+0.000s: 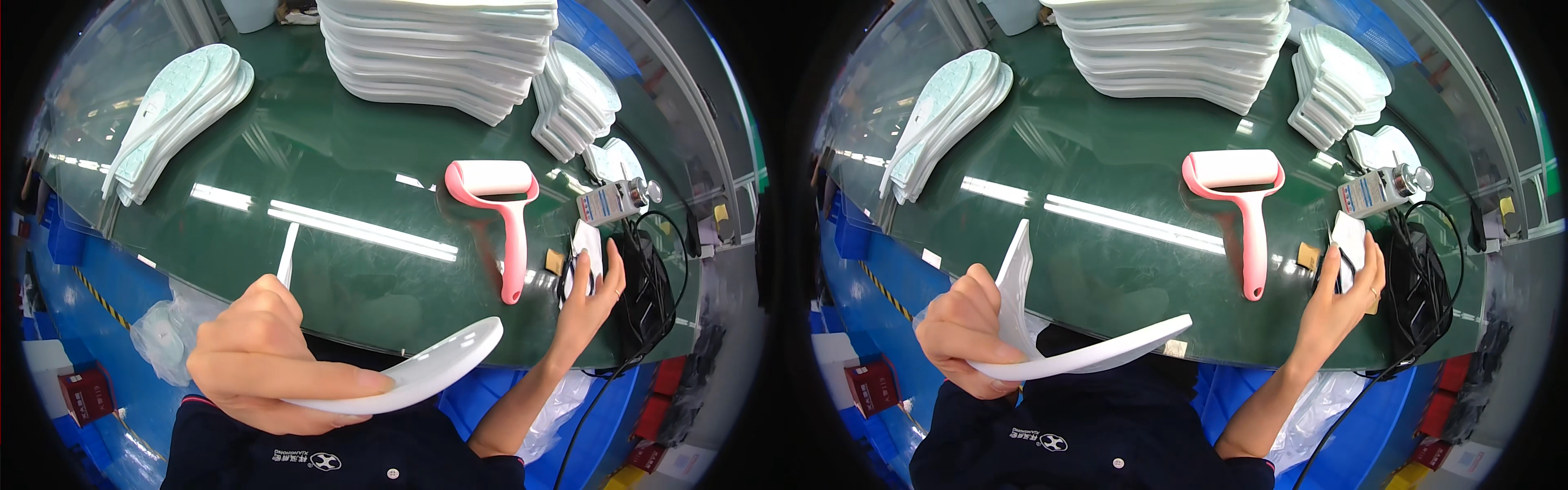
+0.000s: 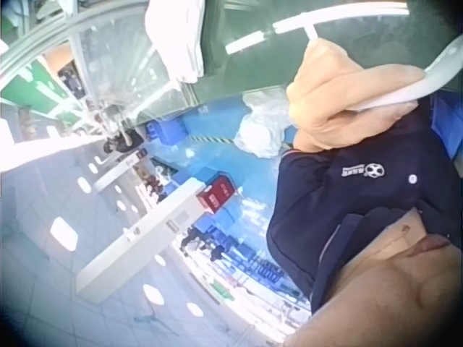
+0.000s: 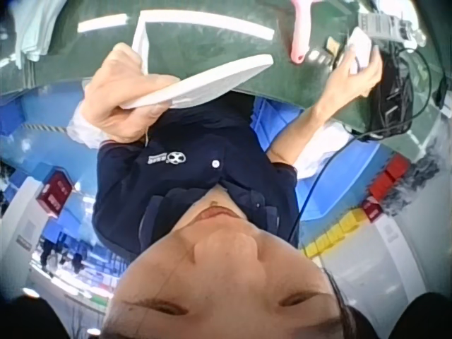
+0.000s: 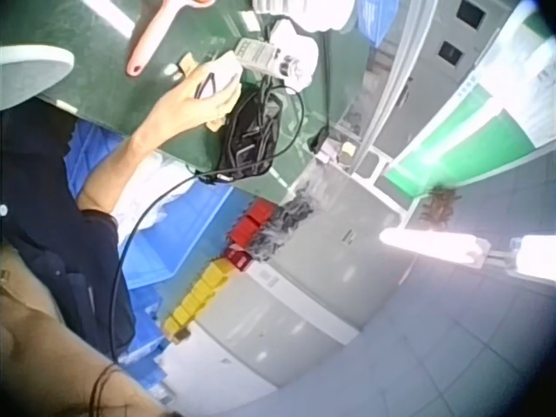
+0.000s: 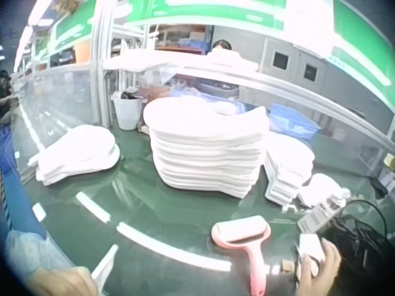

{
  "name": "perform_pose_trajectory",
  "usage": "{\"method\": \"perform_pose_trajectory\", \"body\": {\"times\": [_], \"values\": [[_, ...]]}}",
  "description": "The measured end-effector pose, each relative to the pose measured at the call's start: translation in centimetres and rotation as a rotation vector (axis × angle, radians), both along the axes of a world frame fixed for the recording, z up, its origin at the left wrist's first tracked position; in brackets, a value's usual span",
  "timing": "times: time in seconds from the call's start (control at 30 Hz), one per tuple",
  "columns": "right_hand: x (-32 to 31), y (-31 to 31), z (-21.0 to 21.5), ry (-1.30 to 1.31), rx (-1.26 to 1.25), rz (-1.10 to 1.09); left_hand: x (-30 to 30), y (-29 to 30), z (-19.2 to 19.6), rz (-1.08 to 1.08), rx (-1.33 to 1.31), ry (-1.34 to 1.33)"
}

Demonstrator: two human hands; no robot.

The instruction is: The person picks up a white plastic shoe insole with a mint-green pattern, inspects both sides, and uses a pink lint roller to roll over the patterned surface. They also use a small abrasive pad to rub the edges and surface of the insole. The person repeats this process on a second insole.

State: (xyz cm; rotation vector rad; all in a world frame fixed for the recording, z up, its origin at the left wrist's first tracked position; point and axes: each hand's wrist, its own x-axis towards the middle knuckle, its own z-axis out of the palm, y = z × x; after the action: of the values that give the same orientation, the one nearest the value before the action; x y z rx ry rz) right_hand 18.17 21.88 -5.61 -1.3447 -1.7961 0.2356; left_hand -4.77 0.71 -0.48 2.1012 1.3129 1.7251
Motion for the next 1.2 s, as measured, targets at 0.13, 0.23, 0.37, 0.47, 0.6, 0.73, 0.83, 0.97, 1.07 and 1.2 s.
{"method": "perform_pose_trajectory", "body": {"times": [0.13, 0.23, 0.37, 0.47, 0.6, 0.73, 0.83, 0.97, 1.07, 1.2], "values": [[-2.2, -4.1, 2.3, 0.362, -0.111, 0.392, 0.3, 0.3, -0.3, 0.075, 0.059, -0.034], [-3.1, -6.8, 3.7, 0.413, -0.119, 0.675, 0.6, 0.4, -0.1, 0.111, 0.073, -0.031], [-3.5, -7.9, 5.1, 0.312, 0.075, 0.887, 1.1, 0.9, -0.5, 0.174, 0.175, -0.018], [-3.7, -9.0, 6.7, 0.111, 0.29, 0.919, 1.4, 1.4, -0.3, 0.189, 0.18, 0.001], [-3.8, -9.3, 7.4, -0.133, 0.279, 0.803, 1.3, 1.0, -0.6, 0.226, 0.18, 0.011], [-4.3, -8.4, 5.0, 0.044, 0.044, 0.534, 1.6, 0.6, -0.5, 0.408, 0.145, -0.21], [-4.3, -9.4, 2.3, 0.381, -0.313, 0.541, 1.3, 1.9, -0.1, 0.581, 0.18, -0.496], [-3.7, -10.6, 1.0, 0.387, -1.051, 0.882, 1.1, 2.9, 1.5, 0.595, 0.322, -0.807], [-5.3, -10.4, -0.8, 0.672, -1.614, 1.338, 1.8, 3.5, 2.2, 0.505, 0.24, -0.858], [-6.7, -9.9, -1.2, 1.109, -1.381, 1.055, 2.3, 3.2, 2.0, 0.317, 0.193, -0.891]]}}
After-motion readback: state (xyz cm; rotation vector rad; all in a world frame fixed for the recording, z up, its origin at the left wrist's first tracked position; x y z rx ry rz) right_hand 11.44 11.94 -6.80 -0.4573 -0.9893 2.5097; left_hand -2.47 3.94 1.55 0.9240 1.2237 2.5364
